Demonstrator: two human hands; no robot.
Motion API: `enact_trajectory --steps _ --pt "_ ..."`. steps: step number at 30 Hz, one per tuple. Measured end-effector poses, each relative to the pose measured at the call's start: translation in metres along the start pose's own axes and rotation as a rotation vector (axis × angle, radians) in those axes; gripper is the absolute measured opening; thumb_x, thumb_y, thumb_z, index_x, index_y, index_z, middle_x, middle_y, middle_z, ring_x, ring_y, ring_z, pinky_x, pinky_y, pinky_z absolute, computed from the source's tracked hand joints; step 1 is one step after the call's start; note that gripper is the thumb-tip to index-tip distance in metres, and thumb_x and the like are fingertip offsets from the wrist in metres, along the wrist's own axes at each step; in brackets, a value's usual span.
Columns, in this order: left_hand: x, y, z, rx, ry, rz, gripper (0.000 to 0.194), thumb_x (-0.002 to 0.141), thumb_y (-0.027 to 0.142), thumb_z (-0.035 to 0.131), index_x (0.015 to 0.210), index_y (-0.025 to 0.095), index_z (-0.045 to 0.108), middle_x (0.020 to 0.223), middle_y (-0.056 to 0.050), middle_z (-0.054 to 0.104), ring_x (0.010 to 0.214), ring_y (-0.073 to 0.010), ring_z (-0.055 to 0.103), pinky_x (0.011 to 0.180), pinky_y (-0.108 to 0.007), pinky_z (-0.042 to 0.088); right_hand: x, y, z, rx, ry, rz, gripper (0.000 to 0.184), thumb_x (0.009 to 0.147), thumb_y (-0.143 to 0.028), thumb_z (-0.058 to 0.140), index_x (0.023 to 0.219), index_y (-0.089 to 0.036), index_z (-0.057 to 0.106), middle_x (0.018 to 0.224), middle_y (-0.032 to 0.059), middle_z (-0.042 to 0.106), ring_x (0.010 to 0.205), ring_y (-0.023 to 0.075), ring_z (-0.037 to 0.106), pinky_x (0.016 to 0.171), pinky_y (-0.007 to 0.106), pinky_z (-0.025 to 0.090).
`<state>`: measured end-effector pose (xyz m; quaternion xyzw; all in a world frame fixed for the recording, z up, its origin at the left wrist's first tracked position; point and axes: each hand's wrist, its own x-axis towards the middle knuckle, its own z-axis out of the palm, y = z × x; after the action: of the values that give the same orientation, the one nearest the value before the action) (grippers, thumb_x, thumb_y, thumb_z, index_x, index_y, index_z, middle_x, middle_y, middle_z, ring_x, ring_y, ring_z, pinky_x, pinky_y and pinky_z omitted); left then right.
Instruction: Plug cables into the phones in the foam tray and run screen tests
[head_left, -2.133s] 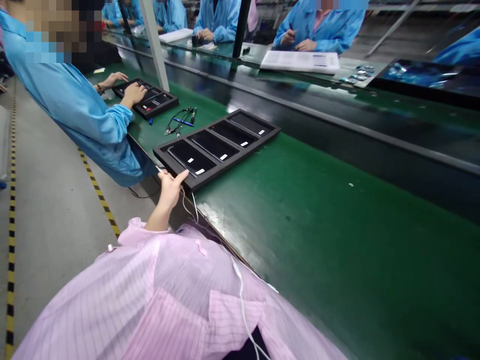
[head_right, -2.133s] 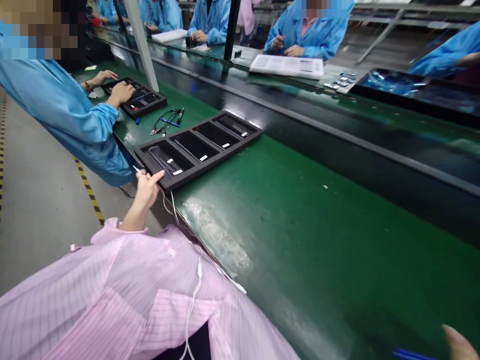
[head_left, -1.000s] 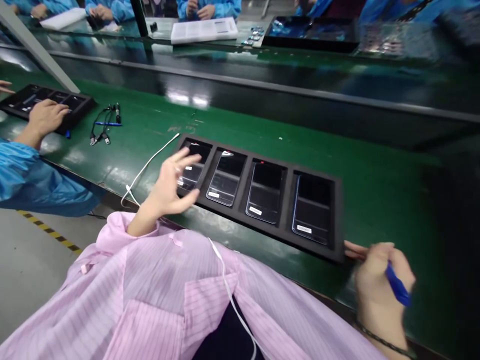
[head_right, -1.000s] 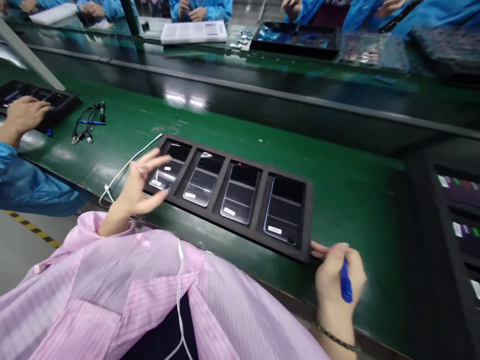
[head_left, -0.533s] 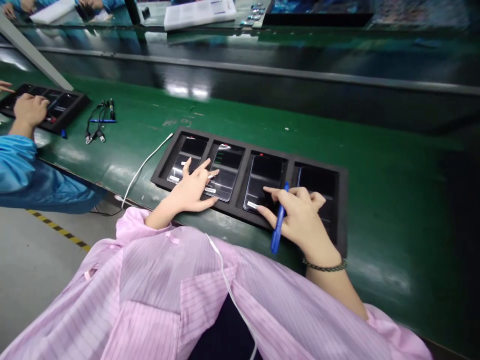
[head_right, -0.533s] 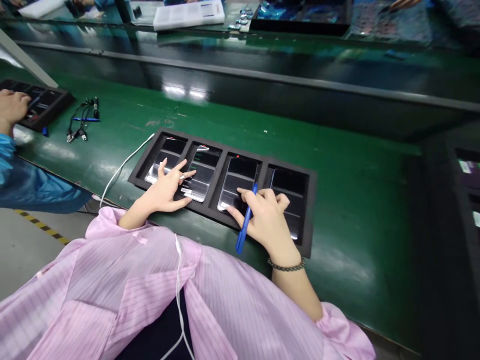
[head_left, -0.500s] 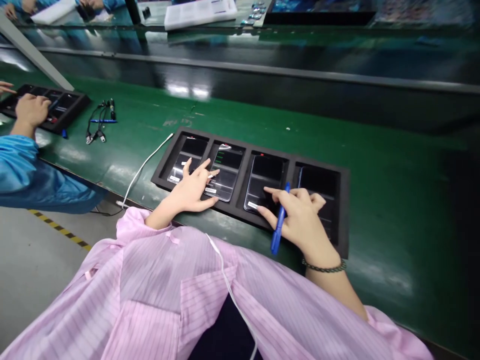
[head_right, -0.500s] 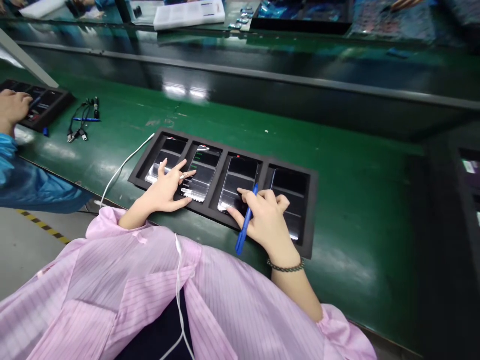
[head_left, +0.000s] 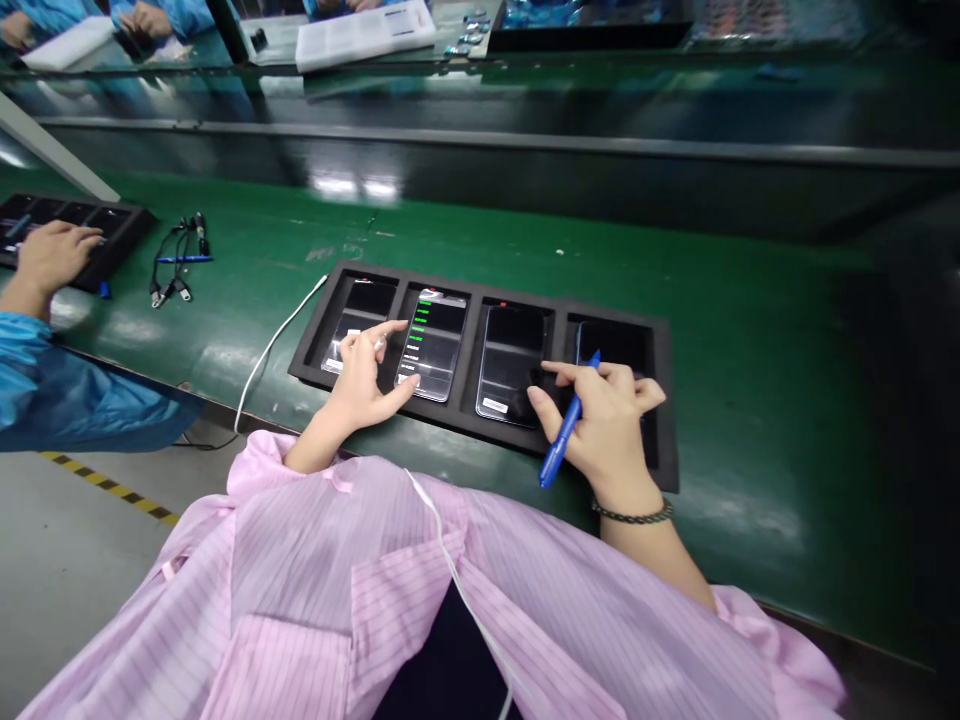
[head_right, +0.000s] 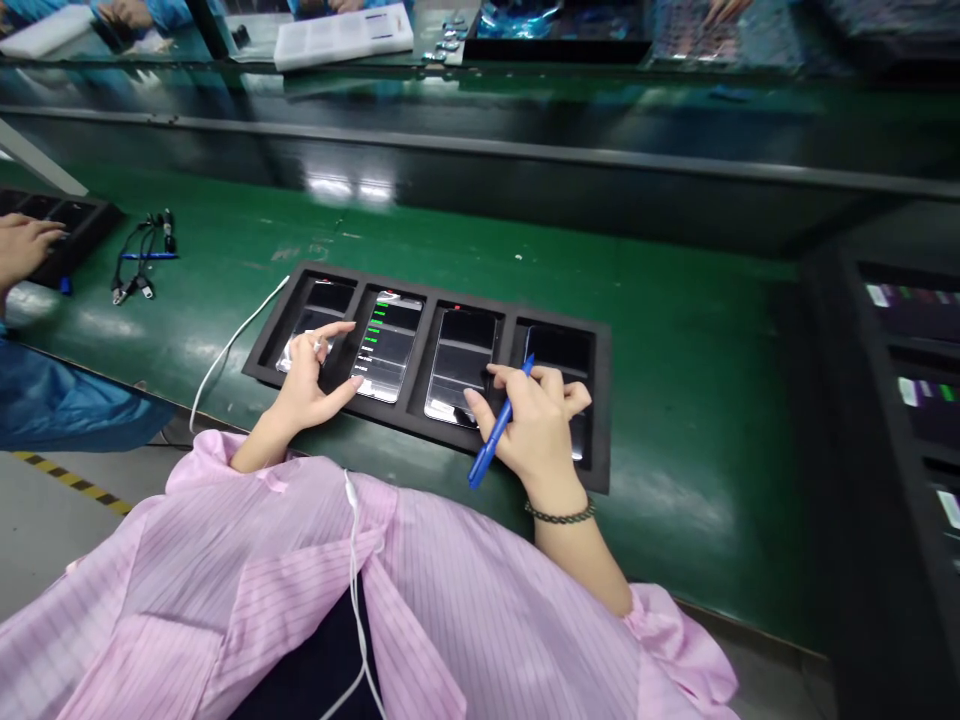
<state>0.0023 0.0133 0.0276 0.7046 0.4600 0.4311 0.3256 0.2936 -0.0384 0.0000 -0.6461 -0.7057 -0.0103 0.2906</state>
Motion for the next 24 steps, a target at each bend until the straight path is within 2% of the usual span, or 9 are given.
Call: enact_trajectory --steps 4,7,10,15,20,24 --pt "0.000 0.006 0.010 0.135 -0.043 0.033 0.051 0.076 0.031 0.077 0.119 0.018 0.053 0.132 -0.018 0.060 0.111 -0.0334 0.060 0.107 -0.052 0.033 -0.001 0.000 0.001 0.009 0.005 -0.013 0.040 0.093 -0.052 0.047 0.104 -0.020 0.067 0.089 0.0102 0.066 0.096 0.0310 0.054 0.085 0.044 0.026" --pt "0.004 0.004 0.018 0.280 -0.104 0.033 0.056 0.083 0.032 0.069 0.129 0.017 0.042 0.141 -0.022 0.053 0.115 -0.0327 0.062 0.104 -0.052 0.043 -0.001 0.005 0.000 0.021 0.074 0.034 0.036 0.094 -0.049 0.046 0.099 -0.020 0.065 0.086 0.0082 0.066 0.093 0.0288 0.055 0.086 0.045 0.025" --pt "0.009 0.002 0.027 0.425 -0.159 0.025 0.059 0.085 0.032 0.065 0.132 0.013 0.035 0.146 -0.029 0.046 0.129 -0.0378 0.057 0.102 -0.053 0.049 0.001 0.016 -0.002 -0.009 0.187 0.164 0.035 0.094 -0.048 0.042 0.088 -0.020 0.060 0.086 0.0085 0.067 0.091 0.0279 0.055 0.088 0.046 0.025" --pt "0.017 0.011 0.040 0.665 -0.247 0.023 0.068 0.082 0.034 0.070 0.133 0.008 0.032 0.143 -0.036 0.046 0.143 -0.0475 0.042 0.099 -0.058 0.052 0.001 0.040 -0.008 -0.129 0.364 0.391 0.032 0.085 -0.050 0.041 0.074 -0.021 0.048 0.078 0.0104 0.062 0.089 0.0305 0.052 0.087 0.051 0.025" --pt "0.022 0.021 0.042 0.797 -0.302 -0.041 0.077 0.081 0.035 0.074 0.135 0.002 0.031 0.146 -0.041 0.039 0.147 -0.0498 0.035 0.099 -0.054 0.053 -0.004 0.046 -0.013 -0.153 0.375 0.467 0.031 0.084 -0.050 0.038 0.072 -0.023 0.045 0.074 0.0092 0.058 0.087 0.0304 0.051 0.086 0.052 0.026" --pt "0.025 0.020 0.042 0.803 -0.270 -0.080 0.087 0.076 0.036 0.080 0.138 0.005 0.029 0.150 -0.040 0.036 0.144 -0.0485 0.040 0.100 -0.052 0.052 -0.005 0.044 -0.014 -0.134 0.372 0.481 0.031 0.086 -0.050 0.037 0.073 -0.022 0.044 0.075 0.0089 0.059 0.087 0.0291 0.051 0.087 0.052 0.027"
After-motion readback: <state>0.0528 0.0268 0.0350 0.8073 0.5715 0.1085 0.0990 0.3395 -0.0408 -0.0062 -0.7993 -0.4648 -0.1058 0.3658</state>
